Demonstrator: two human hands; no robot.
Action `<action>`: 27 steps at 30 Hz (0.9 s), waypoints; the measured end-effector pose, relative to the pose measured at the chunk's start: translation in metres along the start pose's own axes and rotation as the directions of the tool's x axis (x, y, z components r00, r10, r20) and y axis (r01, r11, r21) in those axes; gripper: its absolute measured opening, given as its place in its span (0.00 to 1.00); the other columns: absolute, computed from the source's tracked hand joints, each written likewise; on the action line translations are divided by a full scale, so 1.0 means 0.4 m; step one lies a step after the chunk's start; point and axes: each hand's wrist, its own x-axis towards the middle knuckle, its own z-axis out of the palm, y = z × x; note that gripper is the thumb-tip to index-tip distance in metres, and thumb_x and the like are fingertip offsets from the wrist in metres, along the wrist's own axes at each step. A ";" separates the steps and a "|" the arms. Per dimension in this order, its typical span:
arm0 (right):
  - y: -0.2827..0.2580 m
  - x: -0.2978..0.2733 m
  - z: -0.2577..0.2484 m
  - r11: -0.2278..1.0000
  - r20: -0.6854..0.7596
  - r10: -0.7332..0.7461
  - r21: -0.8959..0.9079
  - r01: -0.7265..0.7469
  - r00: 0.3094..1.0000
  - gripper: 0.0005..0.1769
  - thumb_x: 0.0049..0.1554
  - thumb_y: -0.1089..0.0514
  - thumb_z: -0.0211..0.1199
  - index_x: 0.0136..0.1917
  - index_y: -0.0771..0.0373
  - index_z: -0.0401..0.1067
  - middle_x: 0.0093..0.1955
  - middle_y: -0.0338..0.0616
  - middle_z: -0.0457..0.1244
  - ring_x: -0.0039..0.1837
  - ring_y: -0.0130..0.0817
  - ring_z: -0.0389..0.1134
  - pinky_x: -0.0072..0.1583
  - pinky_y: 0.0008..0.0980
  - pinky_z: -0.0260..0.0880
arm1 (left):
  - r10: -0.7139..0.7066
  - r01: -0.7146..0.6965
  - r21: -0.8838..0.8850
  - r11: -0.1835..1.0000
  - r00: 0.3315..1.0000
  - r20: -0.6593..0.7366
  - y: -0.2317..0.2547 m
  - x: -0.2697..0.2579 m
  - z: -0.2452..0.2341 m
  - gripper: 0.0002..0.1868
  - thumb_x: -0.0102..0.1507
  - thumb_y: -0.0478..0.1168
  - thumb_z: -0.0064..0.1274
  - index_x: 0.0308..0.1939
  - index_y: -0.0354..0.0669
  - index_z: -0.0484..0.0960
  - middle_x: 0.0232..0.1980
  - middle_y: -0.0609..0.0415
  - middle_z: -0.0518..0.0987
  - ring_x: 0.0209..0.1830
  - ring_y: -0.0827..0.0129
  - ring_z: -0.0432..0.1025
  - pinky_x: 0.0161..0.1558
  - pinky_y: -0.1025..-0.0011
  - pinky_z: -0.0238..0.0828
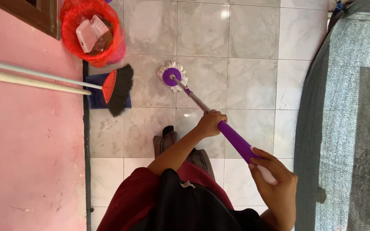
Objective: The person mops a tiled floor surface using a purple spin mop.
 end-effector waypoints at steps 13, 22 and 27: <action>-0.036 0.327 0.555 0.944 0.095 -0.193 0.288 0.158 0.977 0.07 0.52 0.69 0.68 0.46 0.68 0.77 0.64 0.52 0.69 0.56 0.41 0.75 0.56 0.35 0.75 | -0.199 0.234 0.161 0.959 0.958 -0.208 -0.587 0.162 -0.317 0.13 0.55 0.37 0.63 0.41 0.47 0.78 0.60 0.54 0.74 0.75 0.53 0.57 0.58 0.20 0.52; 0.016 0.266 0.710 0.857 -0.081 -0.479 0.175 0.485 0.874 0.11 0.48 0.74 0.68 0.44 0.66 0.78 0.52 0.48 0.72 0.68 0.59 0.68 0.74 0.60 0.54 | -0.319 0.350 0.286 0.892 0.936 -0.150 -0.698 0.079 -0.319 0.24 0.53 0.30 0.63 0.51 0.49 0.78 0.76 0.50 0.62 0.80 0.47 0.47 0.65 0.26 0.52; 0.045 0.120 0.655 0.793 -0.188 -0.446 0.372 0.484 0.875 0.10 0.54 0.76 0.62 0.46 0.66 0.75 0.46 0.47 0.71 0.55 0.40 0.76 0.74 0.52 0.67 | -0.263 0.277 0.241 0.930 0.961 -0.090 -0.582 -0.023 -0.261 0.21 0.51 0.33 0.66 0.46 0.48 0.77 0.76 0.47 0.65 0.81 0.41 0.48 0.64 0.24 0.55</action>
